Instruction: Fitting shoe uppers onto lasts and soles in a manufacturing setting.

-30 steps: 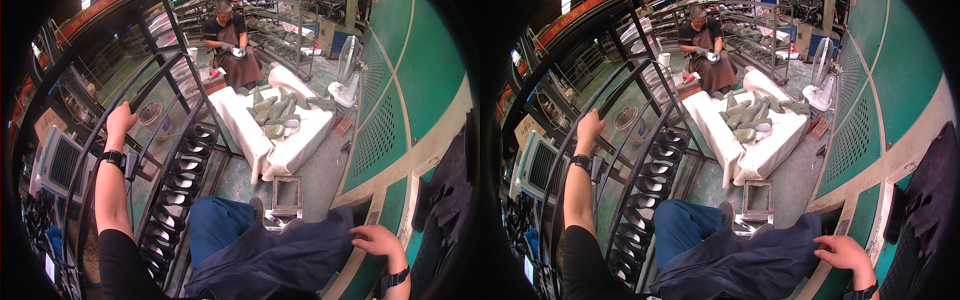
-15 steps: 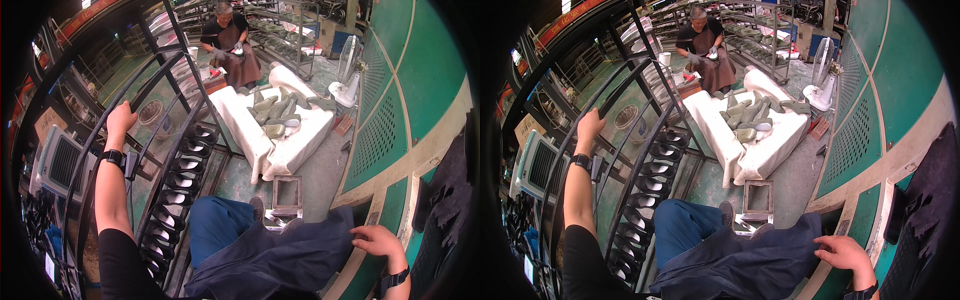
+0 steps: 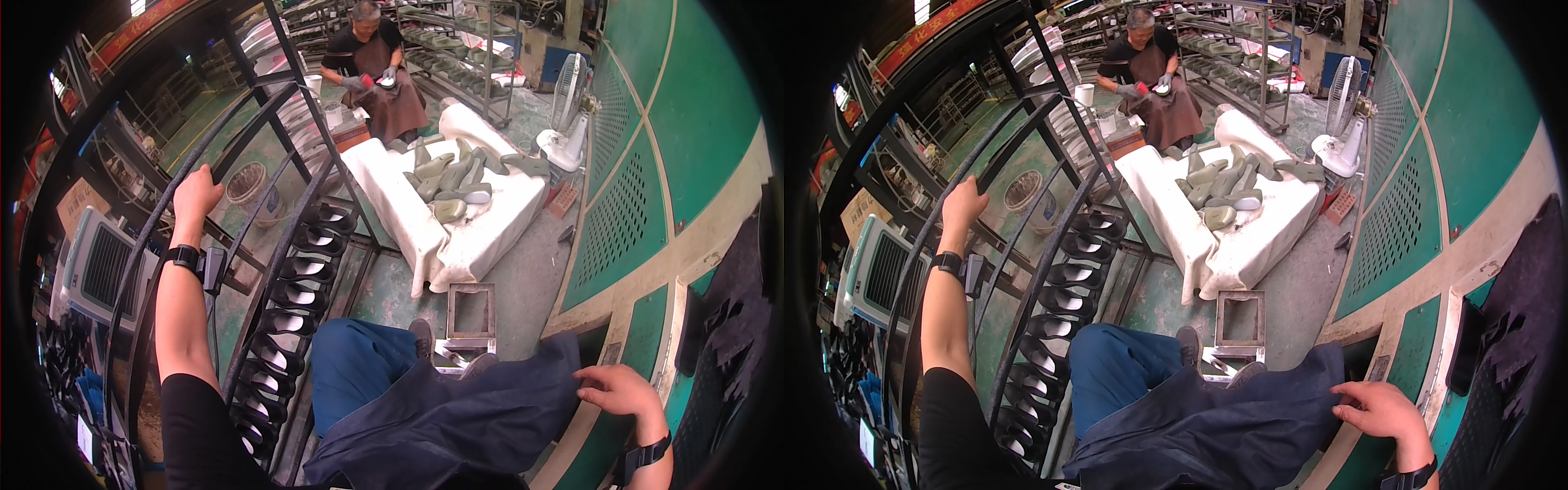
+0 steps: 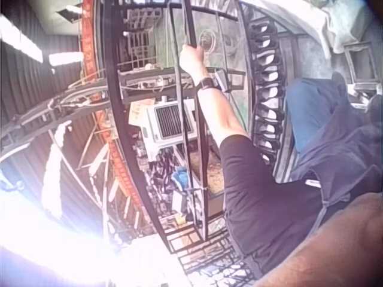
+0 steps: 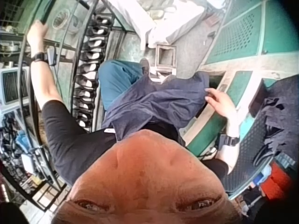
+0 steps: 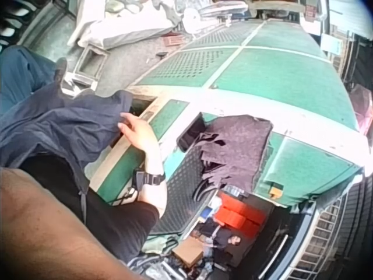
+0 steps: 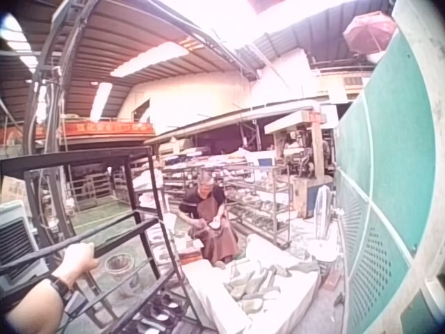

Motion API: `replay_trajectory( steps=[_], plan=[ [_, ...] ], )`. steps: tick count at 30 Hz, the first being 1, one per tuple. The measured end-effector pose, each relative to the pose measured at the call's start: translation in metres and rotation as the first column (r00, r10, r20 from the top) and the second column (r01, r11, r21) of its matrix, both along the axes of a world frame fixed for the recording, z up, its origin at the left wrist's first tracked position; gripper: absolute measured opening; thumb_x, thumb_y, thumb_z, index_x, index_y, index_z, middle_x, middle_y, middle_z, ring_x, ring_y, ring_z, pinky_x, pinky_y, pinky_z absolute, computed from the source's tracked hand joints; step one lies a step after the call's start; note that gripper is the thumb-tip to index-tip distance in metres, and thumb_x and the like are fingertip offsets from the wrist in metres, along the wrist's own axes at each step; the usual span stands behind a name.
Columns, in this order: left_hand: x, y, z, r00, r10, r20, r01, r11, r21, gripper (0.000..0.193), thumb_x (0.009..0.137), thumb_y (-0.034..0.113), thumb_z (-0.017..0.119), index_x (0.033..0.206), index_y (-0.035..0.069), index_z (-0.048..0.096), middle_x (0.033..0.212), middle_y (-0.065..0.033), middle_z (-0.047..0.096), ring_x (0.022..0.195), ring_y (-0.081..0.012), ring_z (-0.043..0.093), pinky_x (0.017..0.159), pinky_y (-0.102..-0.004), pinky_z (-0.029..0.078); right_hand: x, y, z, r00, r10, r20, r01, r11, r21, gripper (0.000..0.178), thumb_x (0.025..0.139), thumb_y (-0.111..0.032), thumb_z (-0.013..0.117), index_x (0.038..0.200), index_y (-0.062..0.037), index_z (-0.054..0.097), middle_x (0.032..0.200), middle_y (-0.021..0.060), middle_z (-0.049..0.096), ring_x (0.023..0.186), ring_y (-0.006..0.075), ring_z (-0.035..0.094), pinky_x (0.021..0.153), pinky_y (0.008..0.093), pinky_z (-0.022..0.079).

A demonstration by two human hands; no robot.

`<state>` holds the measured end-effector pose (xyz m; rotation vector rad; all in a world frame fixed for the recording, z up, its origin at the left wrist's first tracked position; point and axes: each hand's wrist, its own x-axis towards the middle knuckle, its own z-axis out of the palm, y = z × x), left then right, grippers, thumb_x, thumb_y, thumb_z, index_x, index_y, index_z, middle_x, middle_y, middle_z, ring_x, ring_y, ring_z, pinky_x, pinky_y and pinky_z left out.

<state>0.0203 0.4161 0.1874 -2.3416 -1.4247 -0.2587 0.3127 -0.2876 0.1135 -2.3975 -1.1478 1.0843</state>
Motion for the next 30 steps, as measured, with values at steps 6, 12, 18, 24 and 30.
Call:
replay_trajectory(
  steps=[6, 12, 18, 24, 30],
  plan=[
    [0.0015, -0.0031, 0.0006, 1.0, -0.001, 0.001, 0.001, 1.0, 0.006, 0.035, 0.082, 0.022, 0.061, 0.107, -0.002, 0.062, 0.102, -0.0264, 0.071, 0.1, -0.0424, 0.068, 0.087, -0.0516, 0.054, 0.0001, 0.0002, 0.0002, 1.0, 0.017, 0.016, -0.017, 1.0, 0.016, 0.041, 0.09, -0.032, 0.071, 0.124, -0.0086, 0.067, 0.094, 0.0125, 0.073, 0.089, 0.0321, 0.071, 0.078, 0.0395, 0.055],
    [0.0008, -0.002, -0.0005, 1.0, 0.001, -0.001, -0.001, 1.0, 0.022, 0.032, 0.082, 0.021, 0.061, 0.105, -0.001, 0.062, 0.102, -0.0251, 0.072, 0.099, -0.0411, 0.069, 0.086, -0.0512, 0.055, 0.0002, -0.0008, -0.0008, 1.0, 0.013, 0.013, -0.014, 1.0, 0.017, 0.041, 0.09, -0.032, 0.071, 0.123, -0.0085, 0.067, 0.094, 0.0125, 0.073, 0.089, 0.0322, 0.071, 0.078, 0.0394, 0.055],
    [0.0003, -0.0021, 0.0, 1.0, -0.007, -0.002, 0.007, 1.0, 0.027, 0.032, 0.082, 0.021, 0.062, 0.104, -0.001, 0.062, 0.101, -0.0249, 0.072, 0.099, -0.0411, 0.069, 0.086, -0.0511, 0.055, 0.0001, -0.0002, -0.0005, 1.0, 0.016, 0.013, -0.016, 1.0, 0.026, 0.041, 0.09, -0.032, 0.071, 0.123, -0.0081, 0.067, 0.093, 0.0124, 0.073, 0.088, 0.0321, 0.071, 0.077, 0.0394, 0.055],
    [0.0002, -0.0028, -0.0003, 1.0, -0.009, 0.001, 0.009, 0.999, 0.031, 0.032, 0.082, 0.022, 0.062, 0.105, -0.001, 0.063, 0.102, -0.0248, 0.072, 0.1, -0.041, 0.069, 0.086, -0.0511, 0.055, -0.0011, 0.0018, 0.0017, 1.0, 0.012, 0.007, -0.012, 1.0, 0.011, 0.041, 0.09, -0.032, 0.071, 0.124, -0.0078, 0.067, 0.093, 0.0127, 0.073, 0.087, 0.0318, 0.071, 0.077, 0.0393, 0.055],
    [0.0009, -0.0015, -0.0001, 1.0, 0.002, -0.001, -0.002, 1.0, 0.02, 0.033, 0.082, 0.022, 0.063, 0.106, -0.001, 0.063, 0.104, -0.0248, 0.071, 0.101, -0.0407, 0.069, 0.087, -0.0508, 0.055, -0.0002, -0.0015, -0.0006, 1.0, 0.013, 0.004, -0.013, 1.0, 0.019, 0.041, 0.09, -0.032, 0.071, 0.124, -0.0082, 0.067, 0.092, 0.0128, 0.073, 0.088, 0.0319, 0.071, 0.077, 0.0393, 0.055]
  ],
)
